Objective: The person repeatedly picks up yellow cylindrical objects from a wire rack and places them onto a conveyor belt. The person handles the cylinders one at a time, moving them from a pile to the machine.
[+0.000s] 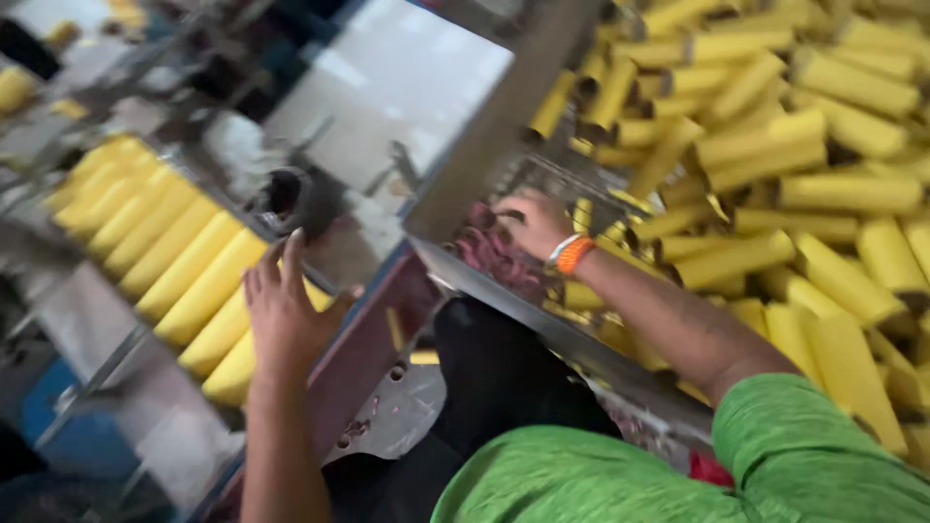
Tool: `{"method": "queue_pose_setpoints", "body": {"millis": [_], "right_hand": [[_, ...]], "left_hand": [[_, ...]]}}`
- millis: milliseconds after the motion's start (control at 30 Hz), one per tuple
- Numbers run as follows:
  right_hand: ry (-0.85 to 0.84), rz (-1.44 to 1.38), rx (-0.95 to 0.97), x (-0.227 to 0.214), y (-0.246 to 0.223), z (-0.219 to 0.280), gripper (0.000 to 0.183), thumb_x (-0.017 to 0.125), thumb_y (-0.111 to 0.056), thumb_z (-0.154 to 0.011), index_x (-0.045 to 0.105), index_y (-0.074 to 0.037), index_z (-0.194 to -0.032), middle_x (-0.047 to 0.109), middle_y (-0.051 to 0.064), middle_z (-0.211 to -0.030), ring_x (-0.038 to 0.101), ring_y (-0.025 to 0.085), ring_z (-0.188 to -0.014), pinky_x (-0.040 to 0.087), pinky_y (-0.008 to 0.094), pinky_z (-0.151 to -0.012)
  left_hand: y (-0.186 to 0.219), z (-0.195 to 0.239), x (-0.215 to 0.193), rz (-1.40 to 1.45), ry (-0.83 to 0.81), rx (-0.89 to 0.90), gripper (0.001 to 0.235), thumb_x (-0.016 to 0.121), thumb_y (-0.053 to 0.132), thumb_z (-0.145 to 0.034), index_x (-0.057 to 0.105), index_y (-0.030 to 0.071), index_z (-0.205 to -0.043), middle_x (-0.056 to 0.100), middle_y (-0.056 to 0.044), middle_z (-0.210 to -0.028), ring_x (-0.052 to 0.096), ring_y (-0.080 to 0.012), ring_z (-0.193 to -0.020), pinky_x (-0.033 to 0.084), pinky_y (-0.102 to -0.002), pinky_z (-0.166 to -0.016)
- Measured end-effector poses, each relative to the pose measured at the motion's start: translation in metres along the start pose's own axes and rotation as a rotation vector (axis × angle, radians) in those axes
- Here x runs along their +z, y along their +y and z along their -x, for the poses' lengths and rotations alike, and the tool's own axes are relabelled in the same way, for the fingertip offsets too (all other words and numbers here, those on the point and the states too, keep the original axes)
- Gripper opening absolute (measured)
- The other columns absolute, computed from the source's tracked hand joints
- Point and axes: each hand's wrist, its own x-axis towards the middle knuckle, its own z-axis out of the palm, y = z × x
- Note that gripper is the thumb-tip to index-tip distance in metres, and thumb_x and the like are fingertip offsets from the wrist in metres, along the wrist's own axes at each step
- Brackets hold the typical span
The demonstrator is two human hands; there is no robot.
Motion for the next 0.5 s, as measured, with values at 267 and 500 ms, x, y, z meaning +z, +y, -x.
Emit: {"method": "queue_pose_setpoints", "body": {"millis": [267,500], "right_hand": [[-0.187,0.48,0.614,-0.049,0.219,0.141,0.048,0.071,-0.022,-0.08,0.07,-0.019,-0.128,0.062,0.016,-0.137,0.061,0.04,-0.119,0.049,0.052,-0.101],[-0.154,0.428,0.741,-0.146,0.235,0.114,0.049,0.076,-0.048,-0.087,0.071,-0.014,-0.122,0.064,0.022,-0.13,0.062,0.042,-0.118,0.052,0.048,-0.102]], "left_hand": [[0.186,-0.057,0.109,0.462,-0.316,0.3,0.076,0.084,0.038,-0.075,0.054,0.01,-0.139,0.067,-0.016,-0.126,0.068,-0.0357,-0.108,0.052,-0.05,-0.087],[0.211,-0.066,0.15,0.314,-0.521,0.166,0.055,0.082,0.035,-0.08,0.059,0.011,-0.125,0.071,-0.011,-0.095,0.071,-0.0356,-0.085,0.055,-0.049,-0.069]]}}
